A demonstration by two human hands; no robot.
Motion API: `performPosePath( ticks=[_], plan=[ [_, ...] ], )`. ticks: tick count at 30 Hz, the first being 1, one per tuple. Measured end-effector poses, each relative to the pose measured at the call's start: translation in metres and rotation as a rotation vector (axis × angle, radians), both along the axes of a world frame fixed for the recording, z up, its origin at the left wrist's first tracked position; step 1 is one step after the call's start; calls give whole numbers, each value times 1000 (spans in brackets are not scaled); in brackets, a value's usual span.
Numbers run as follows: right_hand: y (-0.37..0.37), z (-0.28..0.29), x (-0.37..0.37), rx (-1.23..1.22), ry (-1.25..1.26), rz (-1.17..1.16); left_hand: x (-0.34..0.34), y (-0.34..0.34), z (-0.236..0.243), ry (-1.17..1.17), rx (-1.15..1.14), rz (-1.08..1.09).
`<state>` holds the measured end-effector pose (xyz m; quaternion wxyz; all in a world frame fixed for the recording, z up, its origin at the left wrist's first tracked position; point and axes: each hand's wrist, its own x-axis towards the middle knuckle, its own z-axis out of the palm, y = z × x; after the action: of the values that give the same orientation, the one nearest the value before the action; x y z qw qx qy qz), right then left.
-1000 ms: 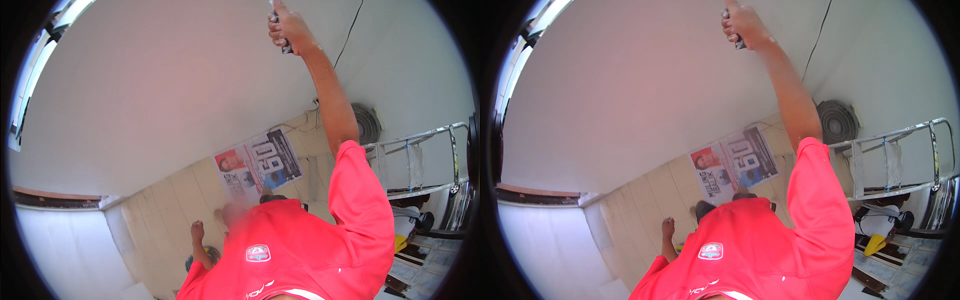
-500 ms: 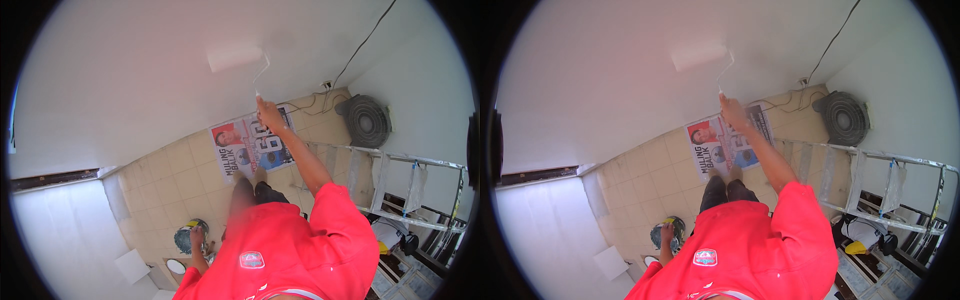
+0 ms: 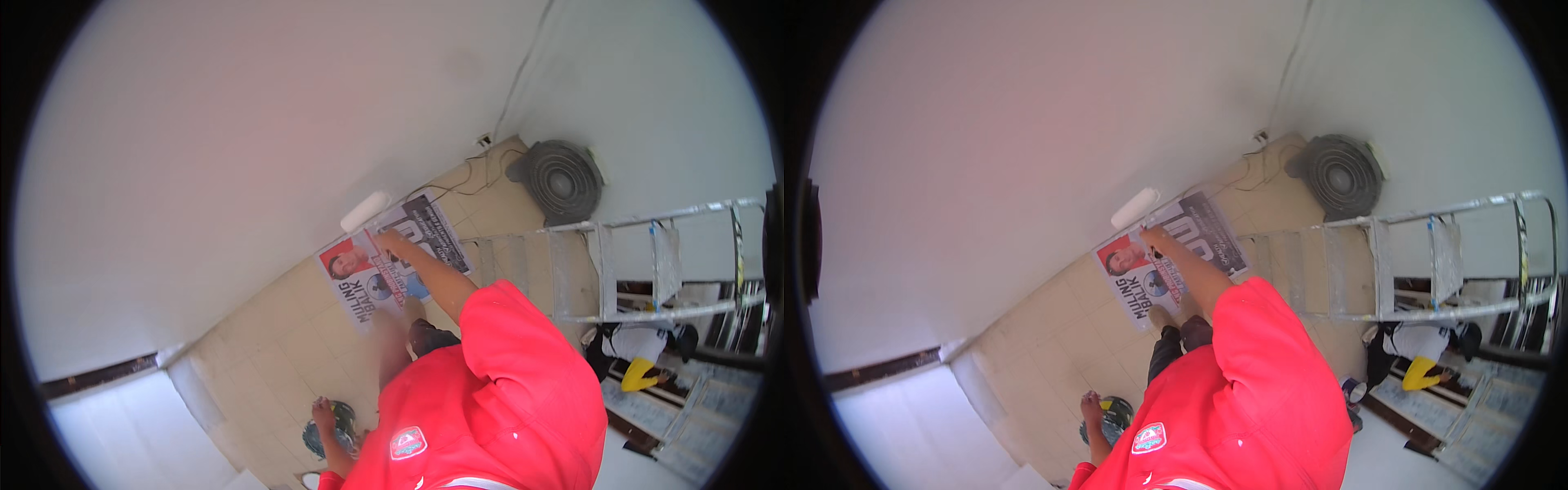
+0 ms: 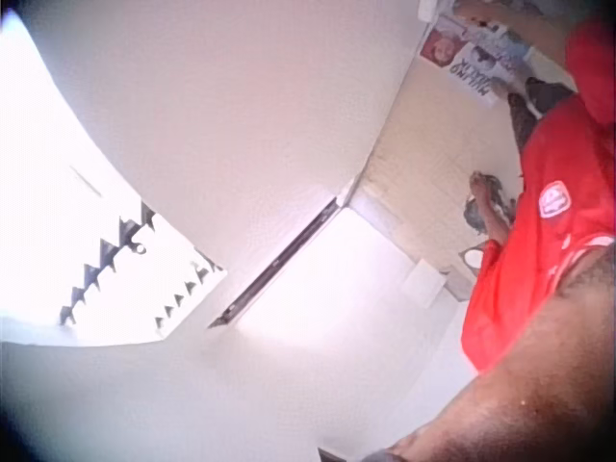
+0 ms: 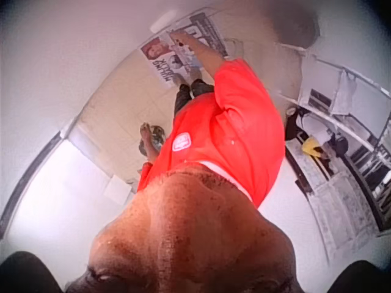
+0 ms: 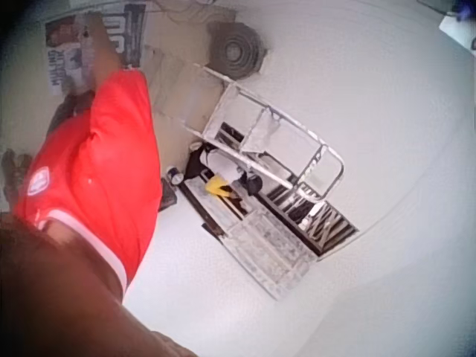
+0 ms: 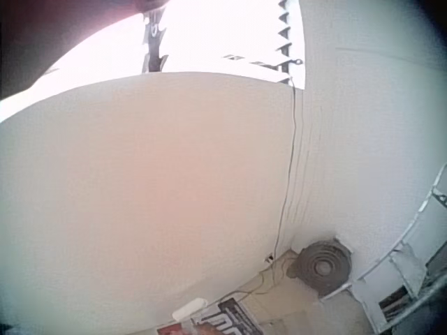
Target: The person paints the ceiling using a roller, repeatedly dipping it into a paint bucket and applying white paint in long strokes. The person also briefly moves a hanging cable to avoid it while painting.
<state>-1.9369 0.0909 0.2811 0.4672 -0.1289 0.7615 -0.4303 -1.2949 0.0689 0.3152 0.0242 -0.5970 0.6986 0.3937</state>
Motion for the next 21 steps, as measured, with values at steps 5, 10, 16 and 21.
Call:
performPosePath(
  ticks=[5, 10, 16, 21],
  plan=[
    [100, 10, 39, 90, -227, -82, -10, 44, -36, 171, 166, 128],
    [195, -5, 66, 113, -304, -371, -28, 63, -44, 47, 358, -2],
    [252, 24, 46, 26, -204, -573, -15, 14, -68, 27, 50, -680],
    [228, 170, -6, -345, -201, -652, -24, -63, -47, 56, -4, -386]
  ],
)
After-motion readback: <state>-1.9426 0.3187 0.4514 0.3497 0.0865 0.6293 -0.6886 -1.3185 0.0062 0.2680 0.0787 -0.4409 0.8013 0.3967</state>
